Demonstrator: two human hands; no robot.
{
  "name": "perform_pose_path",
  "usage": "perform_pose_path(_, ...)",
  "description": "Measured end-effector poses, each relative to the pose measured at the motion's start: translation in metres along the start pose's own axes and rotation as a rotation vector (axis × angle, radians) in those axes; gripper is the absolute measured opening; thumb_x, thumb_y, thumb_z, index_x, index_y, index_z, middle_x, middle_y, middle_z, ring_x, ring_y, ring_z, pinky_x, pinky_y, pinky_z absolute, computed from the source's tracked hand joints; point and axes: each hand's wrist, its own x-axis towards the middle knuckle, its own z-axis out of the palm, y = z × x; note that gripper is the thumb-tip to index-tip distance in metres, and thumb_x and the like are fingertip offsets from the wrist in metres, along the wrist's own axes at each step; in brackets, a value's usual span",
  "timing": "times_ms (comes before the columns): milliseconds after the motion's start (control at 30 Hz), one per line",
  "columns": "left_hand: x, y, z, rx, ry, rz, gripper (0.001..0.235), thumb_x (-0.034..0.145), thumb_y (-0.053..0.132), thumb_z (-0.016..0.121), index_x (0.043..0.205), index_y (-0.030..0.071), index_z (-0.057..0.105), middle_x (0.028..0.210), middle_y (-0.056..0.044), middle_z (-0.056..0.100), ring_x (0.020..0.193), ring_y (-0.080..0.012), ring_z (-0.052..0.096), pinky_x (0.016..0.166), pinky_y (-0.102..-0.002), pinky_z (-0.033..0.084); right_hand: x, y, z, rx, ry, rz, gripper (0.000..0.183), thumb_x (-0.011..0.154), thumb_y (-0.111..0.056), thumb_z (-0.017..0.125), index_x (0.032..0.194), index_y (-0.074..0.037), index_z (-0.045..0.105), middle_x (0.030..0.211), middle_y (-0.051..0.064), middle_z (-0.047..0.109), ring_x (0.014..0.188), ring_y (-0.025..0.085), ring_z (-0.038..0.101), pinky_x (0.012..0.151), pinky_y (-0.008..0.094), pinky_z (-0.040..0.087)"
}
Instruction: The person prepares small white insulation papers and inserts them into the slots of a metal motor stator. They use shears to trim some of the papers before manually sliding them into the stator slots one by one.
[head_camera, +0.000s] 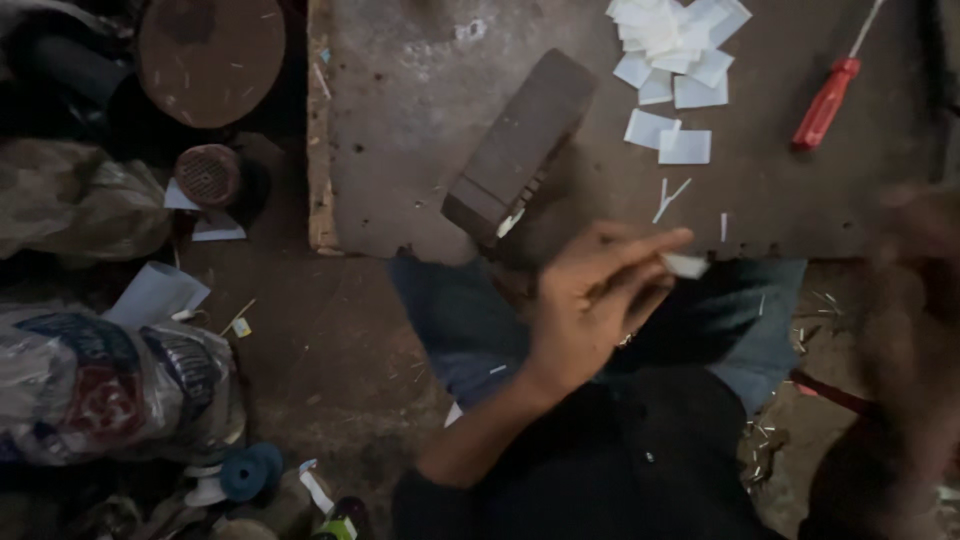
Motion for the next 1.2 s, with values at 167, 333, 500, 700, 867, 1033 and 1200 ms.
perform_pose_path(167, -0.016, -0.007, 0.002, -0.023, -0.054, -0.006, 0.03, 0.102, -0.005, 0.068, 0.131, 0.0, 0.068, 0.119, -0.013, 0.076, 0.102, -0.0145, 0.075, 0.099, -0.026, 0.064, -0.032, -0.043, 0.031, 0.381, -0.002, -0.039, 0.014, 0.095, -0.001, 0.078, 0.106, 0.002, 0.07, 0.1, 0.013, 0.069, 0.083, 0.02, 0.066, 0.073, 0.03, 0.052)
perform_pose_path(333, -0.019, -0.021, -0.003, -0.086, 0.047, 0.013, 0.023, 0.105, -0.005, 0.065, 0.127, -0.001, 0.071, 0.112, -0.013, 0.076, 0.102, -0.0158, 0.076, 0.095, -0.026, 0.064, -0.041, -0.051, 0.045, 0.362, 0.216, 0.135, 0.005, 0.105, 0.002, 0.069, 0.103, 0.006, 0.068, 0.097, 0.017, 0.065, 0.076, 0.016, 0.061, 0.065, 0.023, 0.047)
perform_pose_path(500, -0.015, -0.015, -0.011, -0.048, 0.039, 0.012, 0.023, 0.1, -0.002, 0.068, 0.123, -0.001, 0.07, 0.114, -0.011, 0.074, 0.101, -0.0163, 0.076, 0.092, -0.027, 0.065, -0.048, -0.035, 0.051, 0.334, 0.278, -0.08, 0.01, 0.11, 0.001, 0.073, 0.104, 0.007, 0.068, 0.096, 0.018, 0.07, 0.076, 0.017, 0.067, 0.063, 0.022, 0.052)
perform_pose_path(700, -0.02, -0.013, -0.004, 0.185, 0.015, 0.16, 0.014, 0.099, 0.003, 0.076, 0.113, 0.001, 0.074, 0.098, -0.01, 0.077, 0.085, -0.0118, 0.076, 0.074, -0.02, 0.061, -0.057, -0.042, 0.066, 0.557, 0.238, 0.056, 0.014, 0.115, -0.004, 0.069, 0.106, 0.004, 0.062, 0.098, 0.014, 0.072, 0.075, 0.012, 0.063, 0.065, 0.019, 0.045)
perform_pose_path(867, -0.019, -0.026, -0.001, -0.052, 0.061, 0.078, 0.01, 0.108, 0.004, 0.067, 0.117, 0.001, 0.072, 0.098, -0.009, 0.075, 0.085, -0.009, 0.075, 0.076, -0.02, 0.064, -0.051, -0.05, 0.064, 0.543, 0.37, 0.257, 0.012, 0.105, -0.002, 0.067, 0.096, 0.004, 0.062, 0.083, 0.012, 0.065, 0.056, 0.009, 0.058, 0.048, 0.017, 0.04)
perform_pose_path(1033, -0.024, -0.019, -0.01, -0.02, -0.012, -0.073, 0.022, 0.103, 0.004, 0.066, 0.124, -0.002, 0.067, 0.104, -0.008, 0.074, 0.09, -0.0077, 0.072, 0.078, -0.02, 0.061, -0.031, -0.044, 0.056, 0.467, 0.441, -0.143, 0.007, 0.105, -0.002, 0.07, 0.102, 0.001, 0.064, 0.09, 0.013, 0.069, 0.071, 0.014, 0.069, 0.055, 0.022, 0.056)
perform_pose_path(1200, -0.023, -0.008, -0.012, -0.11, -0.087, -0.07, 0.019, 0.106, 0.002, 0.07, 0.124, -0.002, 0.071, 0.107, -0.012, 0.073, 0.091, -0.0116, 0.071, 0.078, -0.02, 0.057, -0.031, -0.061, 0.056, 0.344, 0.22, -0.255, 0.02, 0.096, -0.004, 0.083, 0.111, 0.0, 0.07, 0.105, 0.02, 0.072, 0.09, 0.023, 0.074, 0.073, 0.03, 0.062)
